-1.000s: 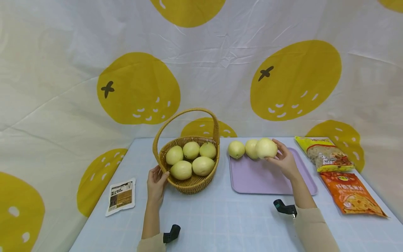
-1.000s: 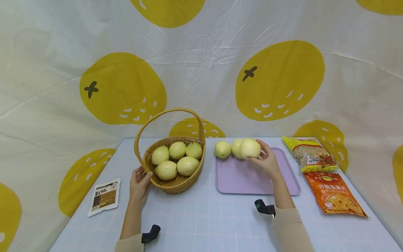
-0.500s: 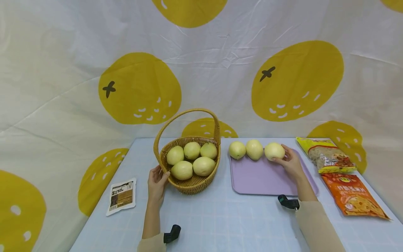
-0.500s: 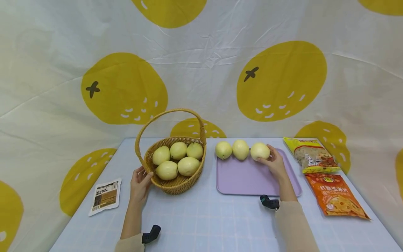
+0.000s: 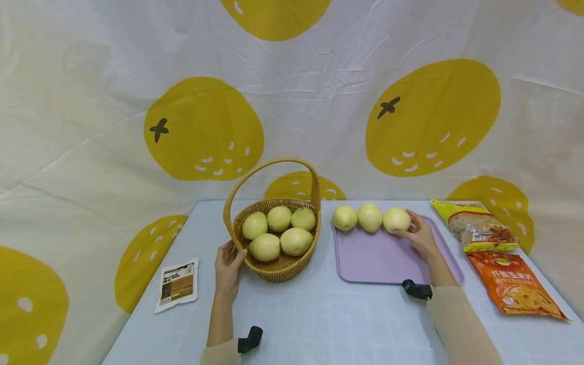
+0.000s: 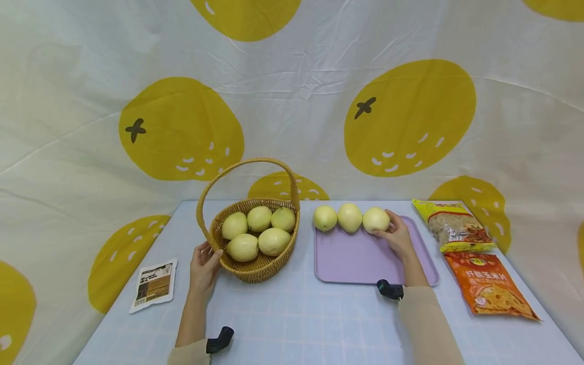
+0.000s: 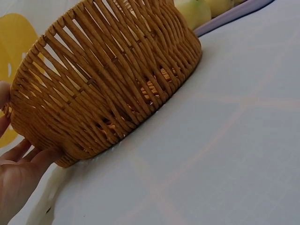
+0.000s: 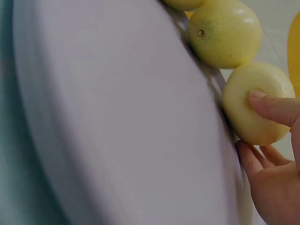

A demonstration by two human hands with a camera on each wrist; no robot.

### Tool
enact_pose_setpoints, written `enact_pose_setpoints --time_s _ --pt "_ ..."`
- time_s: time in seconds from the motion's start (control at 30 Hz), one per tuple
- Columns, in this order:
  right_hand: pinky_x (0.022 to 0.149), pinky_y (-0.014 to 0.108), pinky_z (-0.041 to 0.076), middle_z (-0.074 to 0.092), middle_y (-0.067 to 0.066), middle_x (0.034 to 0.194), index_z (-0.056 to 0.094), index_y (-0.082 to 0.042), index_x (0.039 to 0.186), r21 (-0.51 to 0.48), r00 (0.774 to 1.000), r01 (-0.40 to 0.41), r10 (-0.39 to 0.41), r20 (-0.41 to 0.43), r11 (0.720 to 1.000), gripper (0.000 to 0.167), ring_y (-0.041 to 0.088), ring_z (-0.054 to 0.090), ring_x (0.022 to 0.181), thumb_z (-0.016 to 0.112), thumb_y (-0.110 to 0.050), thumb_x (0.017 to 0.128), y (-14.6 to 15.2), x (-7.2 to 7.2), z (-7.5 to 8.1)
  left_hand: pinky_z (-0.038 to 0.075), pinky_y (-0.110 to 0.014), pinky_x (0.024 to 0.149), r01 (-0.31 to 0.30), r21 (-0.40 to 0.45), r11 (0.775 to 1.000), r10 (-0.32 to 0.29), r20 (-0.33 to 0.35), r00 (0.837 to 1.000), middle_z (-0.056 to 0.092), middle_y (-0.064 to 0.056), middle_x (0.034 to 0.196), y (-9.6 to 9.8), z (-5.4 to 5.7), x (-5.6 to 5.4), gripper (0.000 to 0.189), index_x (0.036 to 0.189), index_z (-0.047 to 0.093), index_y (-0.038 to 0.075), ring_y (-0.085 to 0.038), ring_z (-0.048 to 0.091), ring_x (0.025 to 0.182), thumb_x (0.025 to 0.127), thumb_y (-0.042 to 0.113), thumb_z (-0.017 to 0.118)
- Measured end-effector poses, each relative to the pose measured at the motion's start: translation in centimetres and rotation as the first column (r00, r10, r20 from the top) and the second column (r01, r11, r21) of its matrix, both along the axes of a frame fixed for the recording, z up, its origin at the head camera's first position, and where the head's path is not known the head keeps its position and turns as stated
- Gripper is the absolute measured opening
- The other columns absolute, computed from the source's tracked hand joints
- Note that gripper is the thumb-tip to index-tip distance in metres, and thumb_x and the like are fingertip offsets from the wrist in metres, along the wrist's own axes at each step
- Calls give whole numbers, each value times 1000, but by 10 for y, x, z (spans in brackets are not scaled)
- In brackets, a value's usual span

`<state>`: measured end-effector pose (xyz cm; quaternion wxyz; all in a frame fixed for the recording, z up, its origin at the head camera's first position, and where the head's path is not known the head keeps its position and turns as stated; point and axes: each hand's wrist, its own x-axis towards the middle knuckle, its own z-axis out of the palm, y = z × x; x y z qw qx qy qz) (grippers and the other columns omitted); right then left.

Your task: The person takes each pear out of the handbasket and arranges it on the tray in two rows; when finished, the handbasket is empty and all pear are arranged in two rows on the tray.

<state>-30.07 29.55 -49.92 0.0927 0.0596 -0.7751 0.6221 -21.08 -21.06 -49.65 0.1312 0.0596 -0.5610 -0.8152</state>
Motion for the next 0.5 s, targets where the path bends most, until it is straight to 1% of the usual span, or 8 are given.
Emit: enact_pose_setpoints --time_s 0.13,0.23,0.3,0.37,0.43,0.5 --pt "73 3 43 35 35 134 26 7 144 65 1000 22 -23 14 998 77 -14 46 87 70 2 80 -1 0 2 48 -19 91 -3 2 1000 3 4 1000 30 -16 147 0 1 1 42 125 40 6 -28 29 137 89 -5 59" --pt "75 2 41 37 36 134 25 7 144 124 999 37 -40 21 992 78 -8 49 89 71 -1 81 -1 -1 1 48 -18 90 -8 2 1000 8 8 1000 31 -16 147 0 1 1 42 125 40 6 -28 29 137 89 -5 59" --pt "76 2 40 37 36 136 24 7 145 149 998 51 -56 30 988 79 4 54 96 71 -3 82 -1 -2 -1 48 -18 90 -5 -3 1000 5 6 1000 30 -16 147 0 0 1 43 126 40 6 -28 29 137 89 -4 59" --pt "78 1 39 36 36 138 21 7 145 171 997 59 -66 36 984 80 21 55 108 70 -3 83 -1 -3 -2 49 -19 90 -4 -6 1000 4 3 1000 30 -17 147 0 0 1 43 126 40 6 -29 29 138 89 -2 61" --pt "80 1 39 34 36 139 19 6 146 170 996 64 -73 47 983 81 38 49 116 70 -3 83 -2 -3 -2 49 -19 90 -5 -8 1000 5 -1 1000 31 -17 147 0 0 0 44 126 41 6 -30 29 137 88 -1 62" --pt "83 2 39 32 36 140 16 7 147 162 996 56 -67 60 985 83 45 41 122 69 -2 84 -1 -2 -1 49 -19 90 -9 -13 1000 9 -4 1000 31 -18 147 1 0 0 45 126 41 5 -31 28 137 88 -1 63"
